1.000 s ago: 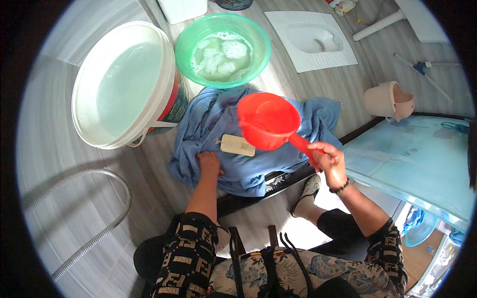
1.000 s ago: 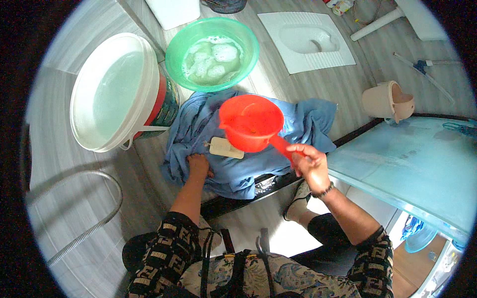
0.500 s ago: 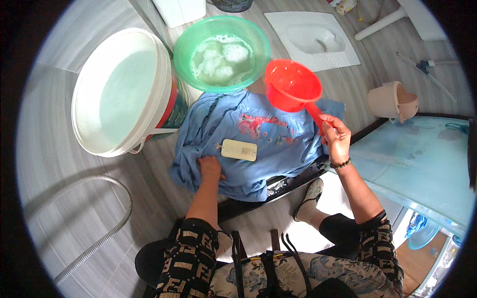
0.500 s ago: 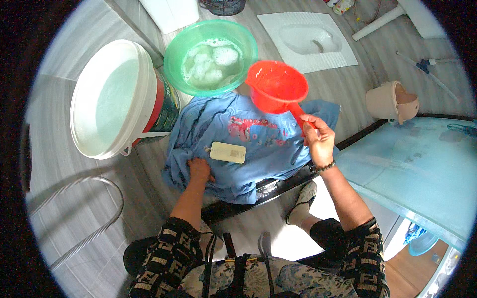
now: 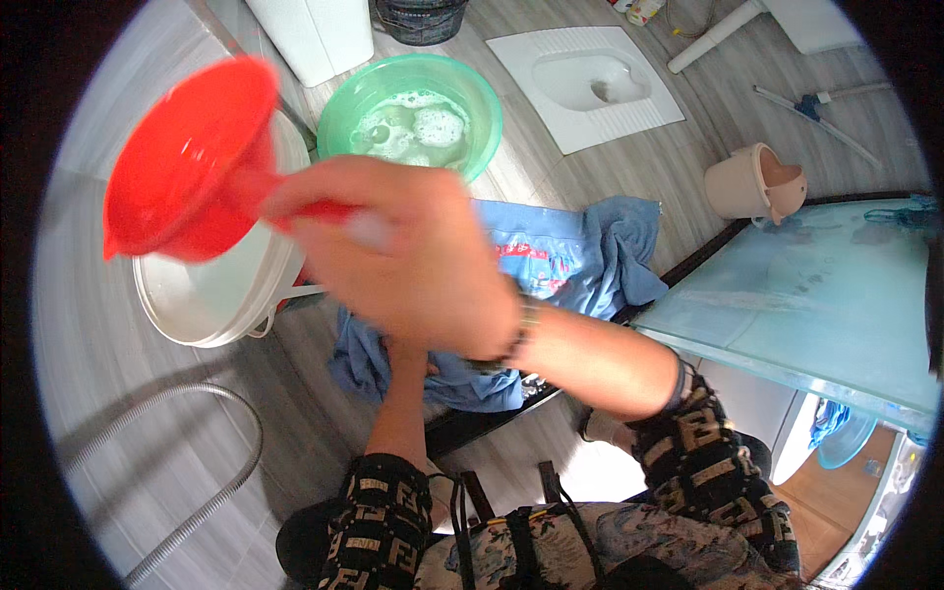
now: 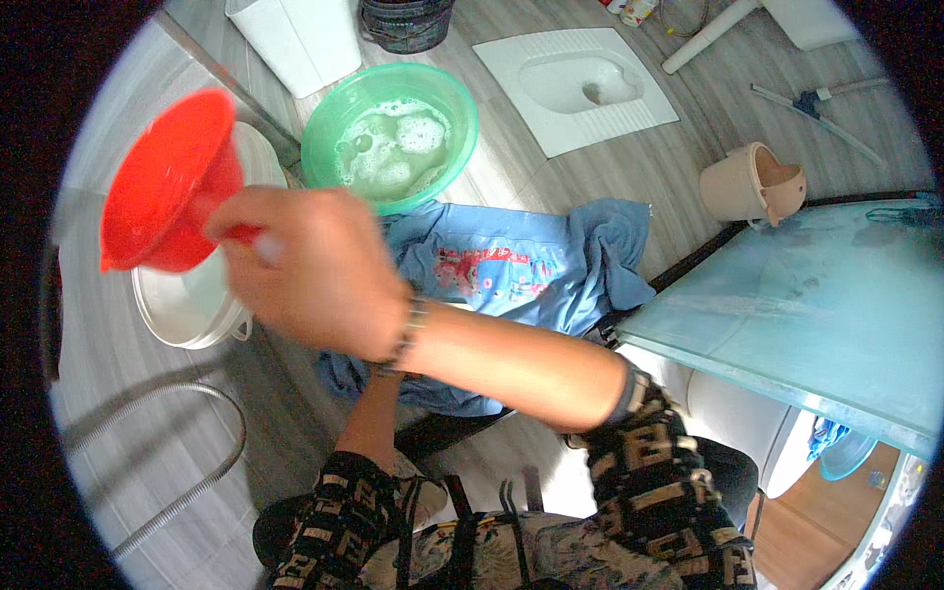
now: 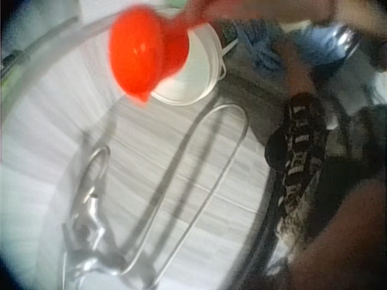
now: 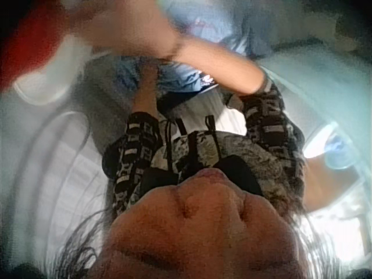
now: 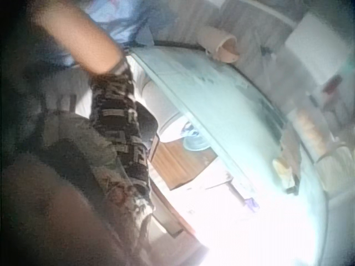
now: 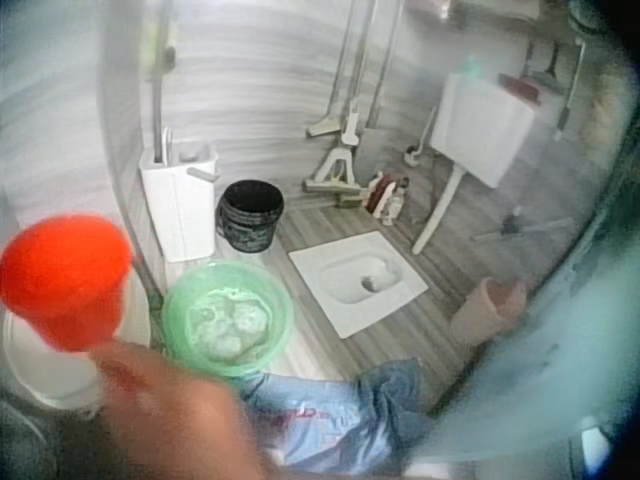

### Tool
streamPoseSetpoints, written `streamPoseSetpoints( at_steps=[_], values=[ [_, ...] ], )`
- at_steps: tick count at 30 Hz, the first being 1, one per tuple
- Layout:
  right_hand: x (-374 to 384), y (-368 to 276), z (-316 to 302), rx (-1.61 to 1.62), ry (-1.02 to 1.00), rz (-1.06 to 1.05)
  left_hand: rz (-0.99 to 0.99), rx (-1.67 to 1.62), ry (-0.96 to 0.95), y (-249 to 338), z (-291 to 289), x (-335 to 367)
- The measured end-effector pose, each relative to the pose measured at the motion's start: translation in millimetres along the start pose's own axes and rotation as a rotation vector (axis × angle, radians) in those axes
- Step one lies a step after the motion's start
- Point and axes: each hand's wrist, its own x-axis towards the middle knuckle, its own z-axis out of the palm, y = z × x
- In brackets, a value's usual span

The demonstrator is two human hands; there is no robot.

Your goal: The person hand washes a blue garment on a low stool in a bathroom. They scrub the fabric with a brush, rinse it in a green basin, wring out excess water, and place the garment on the toilet lid.

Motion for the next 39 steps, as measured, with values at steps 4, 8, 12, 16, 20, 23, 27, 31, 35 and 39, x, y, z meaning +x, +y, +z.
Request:
streamPoseSetpoints(
  at_steps=[4, 8, 12, 16, 20, 23, 27, 31, 35, 39],
  values=[
    [11.9, 25.7, 51.1, -0.097, -0.046, 0.292, 0.095, 0.028, 0.027, 22.2, -14.7, 13.7],
    [0.9, 46.1, 87.6, -0.202, -0.146, 0.412, 0.103, 0.012, 0.033, 19.2, -11.8, 8.0],
    [-9.7, 49.2, 82.4, -0.257, -0.202, 0.437, 0.118, -0.002, 0.032, 13.6, -8.9, 9.3],
    [-67.1, 95.7, 37.5, -0.252, -0.201, 0.293, 0.168, -0.016, 0.038, 15.9, -10.1, 8.7],
    [-181.0, 181.3, -19.1, -0.785, -0.440, 0.340, 0.181, -0.018, 0.065, 15.9, -10.0, -4.3],
    [-252.7, 221.5, -37.2, -1.002, -0.581, 0.292, 0.127, 0.037, 0.146, 13.8, 6.7, -5.6],
    [-245.2, 246.4, -50.1, -0.981, -0.607, 0.390, 0.039, -0.047, 0.164, 10.0, 11.4, -3.7],
    [-237.4, 264.2, -53.7, -1.110, -0.711, 0.322, 0.038, -0.013, 0.147, 16.2, 4.5, -4.7],
    [-236.5, 260.1, -58.1, -0.847, -0.874, 0.249, 0.079, -0.001, 0.164, 13.7, 10.8, -0.4],
    [-249.7, 269.5, -58.7, -0.739, -0.745, 0.212, 0.059, 0.040, 0.259, 13.6, 8.6, -6.0]
  ],
)
